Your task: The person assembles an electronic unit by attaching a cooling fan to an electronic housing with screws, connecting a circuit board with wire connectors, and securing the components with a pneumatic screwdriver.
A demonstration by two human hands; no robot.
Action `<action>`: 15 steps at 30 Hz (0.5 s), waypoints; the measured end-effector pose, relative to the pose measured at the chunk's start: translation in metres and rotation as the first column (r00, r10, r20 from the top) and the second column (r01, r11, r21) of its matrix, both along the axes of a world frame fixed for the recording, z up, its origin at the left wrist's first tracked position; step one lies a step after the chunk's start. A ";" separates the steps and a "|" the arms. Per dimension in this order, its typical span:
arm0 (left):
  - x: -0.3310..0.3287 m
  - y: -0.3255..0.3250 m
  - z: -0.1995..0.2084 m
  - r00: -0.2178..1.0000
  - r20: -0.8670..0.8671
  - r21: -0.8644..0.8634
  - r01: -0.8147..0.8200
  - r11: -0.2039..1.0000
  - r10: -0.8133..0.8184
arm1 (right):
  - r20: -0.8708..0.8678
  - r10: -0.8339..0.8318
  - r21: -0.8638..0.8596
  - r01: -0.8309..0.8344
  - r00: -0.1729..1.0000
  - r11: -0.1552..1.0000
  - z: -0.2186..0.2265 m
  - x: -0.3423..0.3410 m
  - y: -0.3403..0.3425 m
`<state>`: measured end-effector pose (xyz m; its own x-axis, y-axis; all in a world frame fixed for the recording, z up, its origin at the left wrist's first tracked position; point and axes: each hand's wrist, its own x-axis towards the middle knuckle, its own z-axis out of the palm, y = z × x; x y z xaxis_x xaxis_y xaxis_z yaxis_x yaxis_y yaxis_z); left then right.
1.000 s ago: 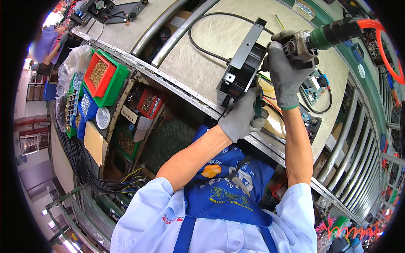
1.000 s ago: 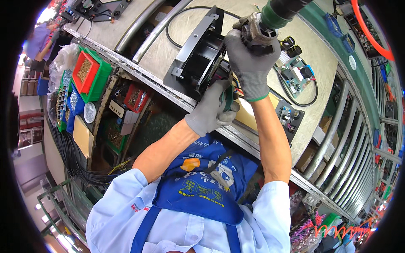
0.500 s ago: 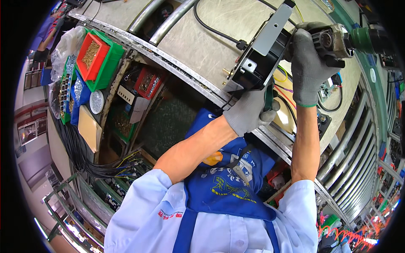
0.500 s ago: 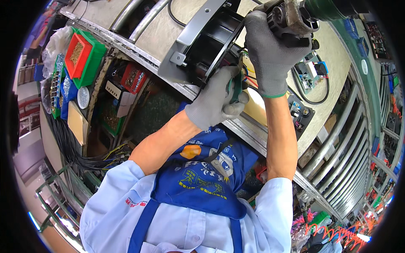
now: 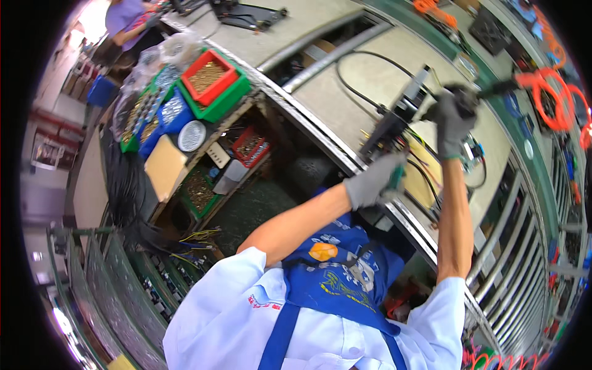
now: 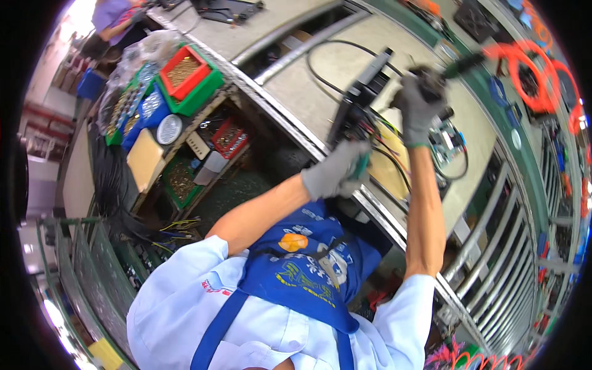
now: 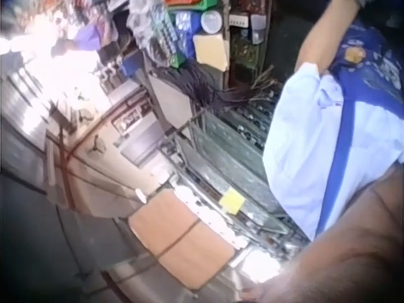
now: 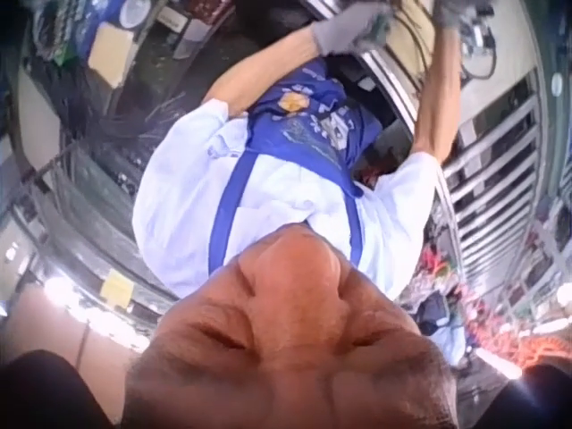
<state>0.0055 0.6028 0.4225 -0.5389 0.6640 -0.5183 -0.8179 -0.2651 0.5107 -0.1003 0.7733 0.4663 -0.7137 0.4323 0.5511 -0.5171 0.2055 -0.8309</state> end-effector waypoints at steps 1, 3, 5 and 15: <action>0.020 -0.016 0.012 0.998 -0.036 -0.034 0.045 0.998 -0.046 | -0.190 -0.088 0.090 0.107 0.978 0.990 -0.012 -0.010 0.037; 0.056 -0.074 0.000 0.996 -0.040 -0.017 0.077 0.997 -0.077 | -0.164 -0.013 -0.071 0.002 0.986 0.997 0.034 0.035 0.014; 0.081 -0.132 -0.033 0.996 -0.019 0.001 0.089 0.996 -0.089 | -0.043 0.149 -0.243 -0.155 0.988 0.958 0.054 0.078 0.040; 0.018 -0.341 -0.270 0.874 -0.393 -0.893 -0.437 -0.107 -0.287 | 0.083 0.126 -0.358 -0.088 0.989 0.930 0.047 0.278 0.120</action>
<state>0.0238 0.2621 0.1526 -0.8721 -0.4095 -0.2680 -0.4890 0.7496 0.4461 0.1774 0.8931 0.5137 -0.8110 0.5029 0.2989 -0.4279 -0.1615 -0.8893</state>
